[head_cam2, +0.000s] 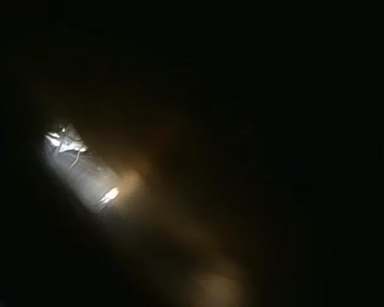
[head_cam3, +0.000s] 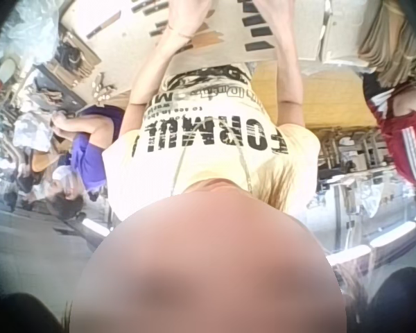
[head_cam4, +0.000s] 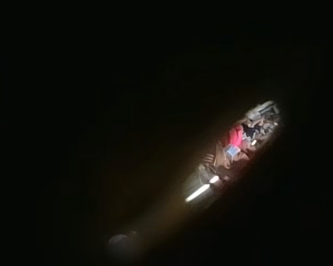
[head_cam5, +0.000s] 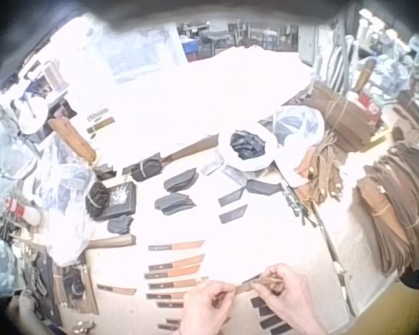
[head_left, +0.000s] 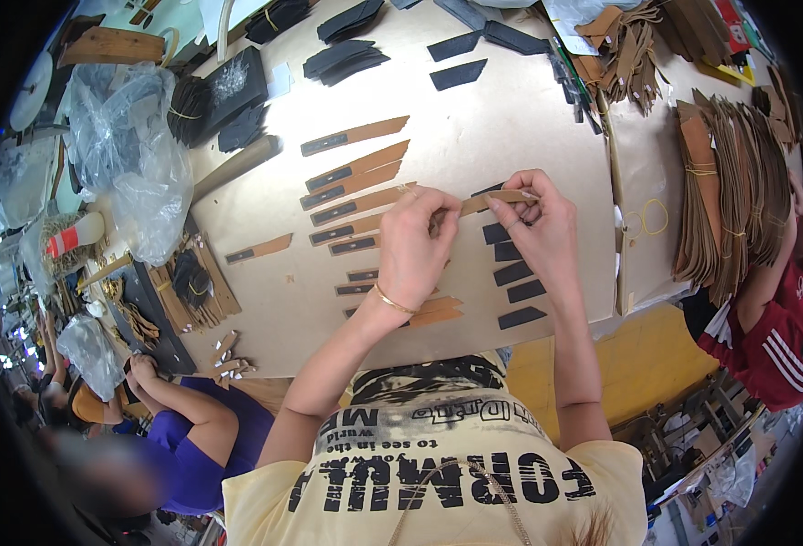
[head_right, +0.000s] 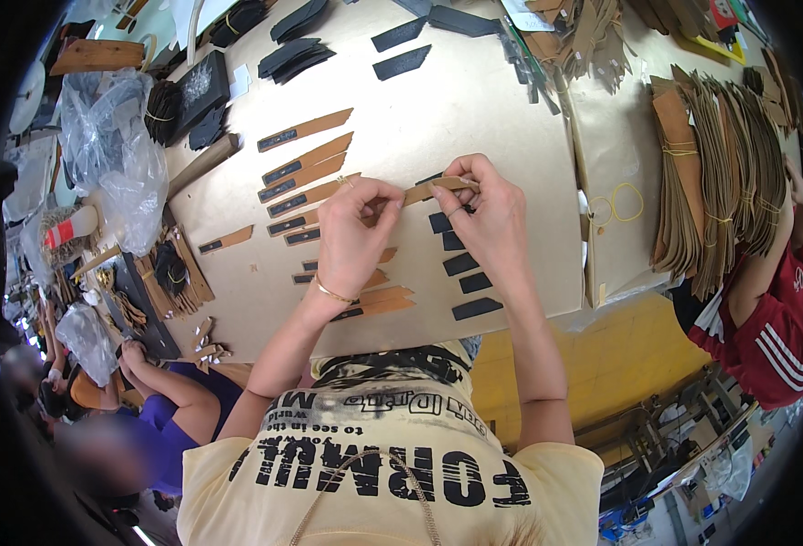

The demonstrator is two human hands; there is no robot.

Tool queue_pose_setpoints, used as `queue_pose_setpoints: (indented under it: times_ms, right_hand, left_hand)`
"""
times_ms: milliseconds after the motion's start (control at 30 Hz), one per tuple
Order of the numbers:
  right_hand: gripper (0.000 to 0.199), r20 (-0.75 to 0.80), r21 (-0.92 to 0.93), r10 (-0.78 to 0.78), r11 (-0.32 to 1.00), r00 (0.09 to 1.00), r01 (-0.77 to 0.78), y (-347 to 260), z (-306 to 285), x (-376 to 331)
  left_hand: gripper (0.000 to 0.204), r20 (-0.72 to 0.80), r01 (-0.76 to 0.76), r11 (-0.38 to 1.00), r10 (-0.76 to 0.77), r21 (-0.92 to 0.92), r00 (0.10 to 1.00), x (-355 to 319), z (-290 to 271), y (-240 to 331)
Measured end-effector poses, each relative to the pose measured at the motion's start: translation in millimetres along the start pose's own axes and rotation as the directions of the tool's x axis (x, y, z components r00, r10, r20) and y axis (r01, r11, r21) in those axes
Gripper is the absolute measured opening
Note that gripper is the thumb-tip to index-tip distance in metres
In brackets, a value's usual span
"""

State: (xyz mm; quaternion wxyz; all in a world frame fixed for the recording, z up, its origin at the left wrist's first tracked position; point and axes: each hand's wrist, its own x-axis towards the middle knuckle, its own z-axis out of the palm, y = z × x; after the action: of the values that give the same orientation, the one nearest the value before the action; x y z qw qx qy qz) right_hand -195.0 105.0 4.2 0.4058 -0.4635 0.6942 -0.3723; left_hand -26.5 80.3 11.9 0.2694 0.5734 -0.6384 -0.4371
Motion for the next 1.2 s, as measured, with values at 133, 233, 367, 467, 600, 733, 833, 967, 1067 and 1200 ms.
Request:
queue_pose_setpoints:
  times_ms: [133, 233, 367, 467, 600, 733, 833, 967, 1067, 1200]
  right_hand:
    - [0.018, 0.001, -0.005, -0.007, 1.000, 1.000, 0.007, 0.3, 0.3, -0.1]
    - [0.017, -0.008, 0.000, -0.021, 1.000, 1.000, 0.021, 1.2, 0.8, 0.2]
    - [0.018, 0.008, -0.007, -0.014, 1.000, 1.000, 0.014, 2.4, 0.7, 0.4]
    - [0.018, 0.015, 0.003, -0.002, 1.000, 1.000, 0.002, 2.6, 0.3, 0.7]
    - [0.019, 0.016, -0.003, -0.006, 1.000, 1.000, 0.006, 2.4, 0.3, 0.7]
    - [0.025, 0.023, 0.007, 0.022, 1.000, 0.999, -0.023, 2.7, -1.8, 0.0]
    - [0.029, 0.003, 0.051, 0.024, 0.998, 1.000, -0.024, 4.4, -12.5, 3.4]
    - [0.029, -0.045, 0.042, -0.050, 0.998, 0.998, 0.052, 7.1, -31.8, 11.2]
    - [0.030, -0.026, 0.025, -0.038, 0.999, 0.999, 0.038, 7.9, -35.9, 13.5]
    - [0.031, -0.051, 0.022, -0.034, 0.999, 0.998, 0.035, 8.1, -33.1, 13.8]
  left_hand:
    - [0.007, 0.003, -0.032, 0.999, 0.032, -0.018, 0.999, -2.4, 3.2, -0.1]
    - [0.011, 0.020, -0.047, 0.999, 0.047, 0.021, 0.999, -4.0, 4.8, 0.0]
    - [0.021, 0.052, -0.127, 0.982, 0.120, 0.139, 0.991, -6.9, 7.9, -0.2]
    - [0.025, 0.091, -0.195, 0.960, 0.180, 0.199, 0.979, -9.1, 10.9, -1.9]
    - [0.030, 0.139, -0.294, 0.894, 0.261, 0.339, 0.955, -10.1, 13.7, -4.4]
    - [0.035, 0.191, -0.338, 0.838, 0.282, 0.428, 0.940, -12.5, 14.4, -0.8]
    - [0.035, 0.217, -0.363, 0.811, 0.295, 0.458, 0.931, -10.9, 13.8, 3.3]
    - [0.036, 0.210, -0.349, 0.817, 0.282, 0.460, 0.936, -9.6, 13.5, 7.1]
    - [0.035, 0.213, -0.345, 0.816, 0.275, 0.464, 0.938, -9.6, 12.9, 7.5]
    - [0.037, 0.255, -0.329, 0.826, 0.233, 0.458, 0.938, -9.8, 12.1, 7.7]
